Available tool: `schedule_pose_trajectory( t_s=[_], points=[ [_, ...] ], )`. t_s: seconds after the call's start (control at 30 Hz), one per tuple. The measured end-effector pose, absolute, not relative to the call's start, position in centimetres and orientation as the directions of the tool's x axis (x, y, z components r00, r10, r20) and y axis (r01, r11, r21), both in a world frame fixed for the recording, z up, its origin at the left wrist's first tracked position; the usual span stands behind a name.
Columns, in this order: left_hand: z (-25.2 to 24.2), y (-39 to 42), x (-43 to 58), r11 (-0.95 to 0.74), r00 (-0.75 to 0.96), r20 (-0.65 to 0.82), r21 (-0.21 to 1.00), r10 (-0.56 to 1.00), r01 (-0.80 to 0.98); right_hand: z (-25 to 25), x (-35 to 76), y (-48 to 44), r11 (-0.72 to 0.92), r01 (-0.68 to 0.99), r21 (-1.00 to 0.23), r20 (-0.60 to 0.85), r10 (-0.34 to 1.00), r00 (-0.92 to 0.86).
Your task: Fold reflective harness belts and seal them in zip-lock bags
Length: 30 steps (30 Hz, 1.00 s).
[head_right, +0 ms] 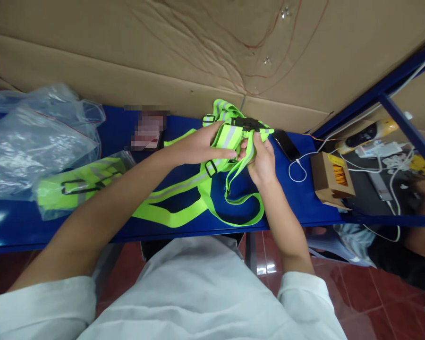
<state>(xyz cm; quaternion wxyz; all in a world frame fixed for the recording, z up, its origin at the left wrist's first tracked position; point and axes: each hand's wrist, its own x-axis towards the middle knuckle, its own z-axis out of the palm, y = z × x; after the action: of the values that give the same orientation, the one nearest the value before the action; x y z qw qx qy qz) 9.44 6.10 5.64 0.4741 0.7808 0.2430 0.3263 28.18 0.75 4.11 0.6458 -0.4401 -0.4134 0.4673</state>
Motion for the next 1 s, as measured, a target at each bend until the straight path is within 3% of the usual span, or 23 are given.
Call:
schedule_pose_trajectory(
  t_s=[0.27,0.47,0.7,0.87,1.0],
  points=[
    [5.4,5.3,10.3,-0.326,0.676,0.326,0.936,0.661,-0.133,4.3,28.6,0.3,0.178,-0.157,-0.971,0.151,0.973,0.174],
    [5.8,5.4,9.7,-0.245,0.674,0.221,0.968,0.705,-0.06,3.5,28.3,0.3,0.256,-0.101,-0.961,0.236,0.956,0.174],
    [6.7,5.9,8.8,-0.096,0.665,0.12,0.993,0.737,-0.073,4.0,27.6,-0.2,0.246,-0.186,-0.951,0.222,0.964,0.144],
    [7.3,6.0,8.6,-0.238,0.566,0.243,0.968,0.788,-0.083,5.1,27.1,-0.9,0.282,-0.245,-0.928,0.247,0.955,0.165],
    [7.2,6.0,8.5,-0.328,0.741,0.22,0.945,0.634,0.001,5.5,27.5,-1.0,0.265,-0.317,-0.911,0.23,0.962,0.144]
  ],
)
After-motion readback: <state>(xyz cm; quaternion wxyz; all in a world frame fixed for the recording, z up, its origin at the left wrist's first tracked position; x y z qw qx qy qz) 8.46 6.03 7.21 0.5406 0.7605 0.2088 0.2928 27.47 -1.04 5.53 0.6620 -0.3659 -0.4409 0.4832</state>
